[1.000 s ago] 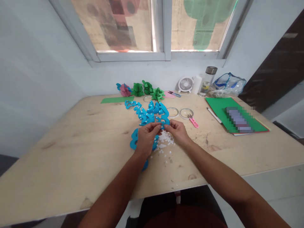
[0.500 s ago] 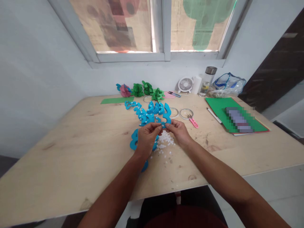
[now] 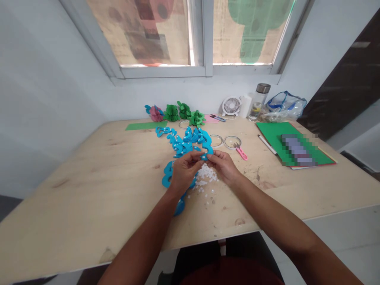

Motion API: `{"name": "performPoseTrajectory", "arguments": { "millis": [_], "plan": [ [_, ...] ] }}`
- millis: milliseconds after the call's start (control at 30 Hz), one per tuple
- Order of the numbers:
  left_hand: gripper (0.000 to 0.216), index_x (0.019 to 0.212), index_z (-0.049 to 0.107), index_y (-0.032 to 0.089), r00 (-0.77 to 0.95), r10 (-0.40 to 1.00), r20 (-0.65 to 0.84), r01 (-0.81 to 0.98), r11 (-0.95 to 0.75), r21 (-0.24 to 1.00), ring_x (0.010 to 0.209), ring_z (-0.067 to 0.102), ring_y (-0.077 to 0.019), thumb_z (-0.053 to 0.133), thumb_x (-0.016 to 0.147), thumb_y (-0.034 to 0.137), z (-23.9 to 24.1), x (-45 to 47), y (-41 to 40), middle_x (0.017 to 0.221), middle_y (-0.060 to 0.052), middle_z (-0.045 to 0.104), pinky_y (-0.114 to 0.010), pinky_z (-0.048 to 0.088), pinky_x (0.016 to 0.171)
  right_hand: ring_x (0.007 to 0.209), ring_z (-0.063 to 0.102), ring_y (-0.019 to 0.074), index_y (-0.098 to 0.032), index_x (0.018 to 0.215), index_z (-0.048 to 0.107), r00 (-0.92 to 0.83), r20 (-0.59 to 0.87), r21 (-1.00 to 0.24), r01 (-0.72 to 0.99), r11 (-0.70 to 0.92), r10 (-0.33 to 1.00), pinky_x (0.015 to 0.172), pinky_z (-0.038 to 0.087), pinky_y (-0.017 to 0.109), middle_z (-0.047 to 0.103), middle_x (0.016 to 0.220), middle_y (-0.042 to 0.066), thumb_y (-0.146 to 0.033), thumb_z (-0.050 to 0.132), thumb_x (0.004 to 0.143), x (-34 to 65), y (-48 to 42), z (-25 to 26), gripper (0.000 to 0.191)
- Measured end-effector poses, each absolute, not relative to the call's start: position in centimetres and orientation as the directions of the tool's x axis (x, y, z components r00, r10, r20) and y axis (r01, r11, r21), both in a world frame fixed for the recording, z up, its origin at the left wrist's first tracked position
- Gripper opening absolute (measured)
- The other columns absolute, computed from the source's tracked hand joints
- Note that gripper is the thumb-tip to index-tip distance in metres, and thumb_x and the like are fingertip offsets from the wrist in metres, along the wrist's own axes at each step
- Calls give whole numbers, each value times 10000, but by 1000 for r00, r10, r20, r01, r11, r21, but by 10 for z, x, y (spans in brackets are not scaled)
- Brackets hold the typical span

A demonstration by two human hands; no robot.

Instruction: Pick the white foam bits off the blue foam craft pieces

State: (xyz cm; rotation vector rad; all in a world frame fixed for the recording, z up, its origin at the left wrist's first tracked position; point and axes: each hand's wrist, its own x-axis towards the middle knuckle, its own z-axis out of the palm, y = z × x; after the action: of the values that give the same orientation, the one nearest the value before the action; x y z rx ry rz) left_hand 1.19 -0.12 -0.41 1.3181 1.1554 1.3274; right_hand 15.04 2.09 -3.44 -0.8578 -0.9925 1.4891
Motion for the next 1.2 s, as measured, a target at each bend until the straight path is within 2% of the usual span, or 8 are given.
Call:
{"name": "performPoseTrajectory", "arguments": {
  "millis": [200,400,600,767,967,1200],
  "plan": [
    [217,858,715,201,-9,961,276,133,-272,953,653,595,-153,690,644,227,-9,9,3,701,-19,661,-260,497,635,535,483,87,-155,664,667,-178,-18,-890,-446,-96,984,542,348,227,604,591,-5,-330,768,608,150,19,-31,210],
    [212,900,685,197,82,912,402,293,-407,865,690,617,-147,641,694,216,-13,5,7,759,-10,673,-272,514,686,537,483,83,-148,670,676,-192,-19,-872,-476,-110,981,548,335,231,610,594,-5,-323,774,609,151,20,-31,210],
    [341,1027,644,178,103,943,316,146,-328,933,697,630,-151,667,701,274,-11,3,6,774,-26,682,-259,520,647,528,472,78,-155,669,668,-192,14,-876,-475,-81,981,552,324,228,598,576,-17,-326,776,616,150,19,-30,210],
    [268,928,674,163,96,969,226,73,-234,970,688,626,-148,691,675,251,-8,2,5,764,-30,684,-250,514,629,542,481,83,-158,708,668,-199,31,-893,-447,-62,979,561,333,233,609,607,-16,-336,771,625,151,21,-33,222],
    [289,909,683,165,127,976,176,-1,-177,984,683,631,-158,724,637,255,-7,-1,7,736,-27,687,-261,516,621,547,477,89,-158,718,664,-217,54,-924,-380,-33,975,567,341,240,602,608,-14,-371,759,633,151,23,-34,249],
    [299,931,684,166,151,972,180,26,-186,982,659,623,-144,718,644,244,-4,-4,7,718,-22,677,-254,505,613,542,474,95,-157,686,649,-240,61,-941,-337,-24,969,563,345,245,586,592,-14,-403,752,631,153,23,-32,272]
  ]
}}
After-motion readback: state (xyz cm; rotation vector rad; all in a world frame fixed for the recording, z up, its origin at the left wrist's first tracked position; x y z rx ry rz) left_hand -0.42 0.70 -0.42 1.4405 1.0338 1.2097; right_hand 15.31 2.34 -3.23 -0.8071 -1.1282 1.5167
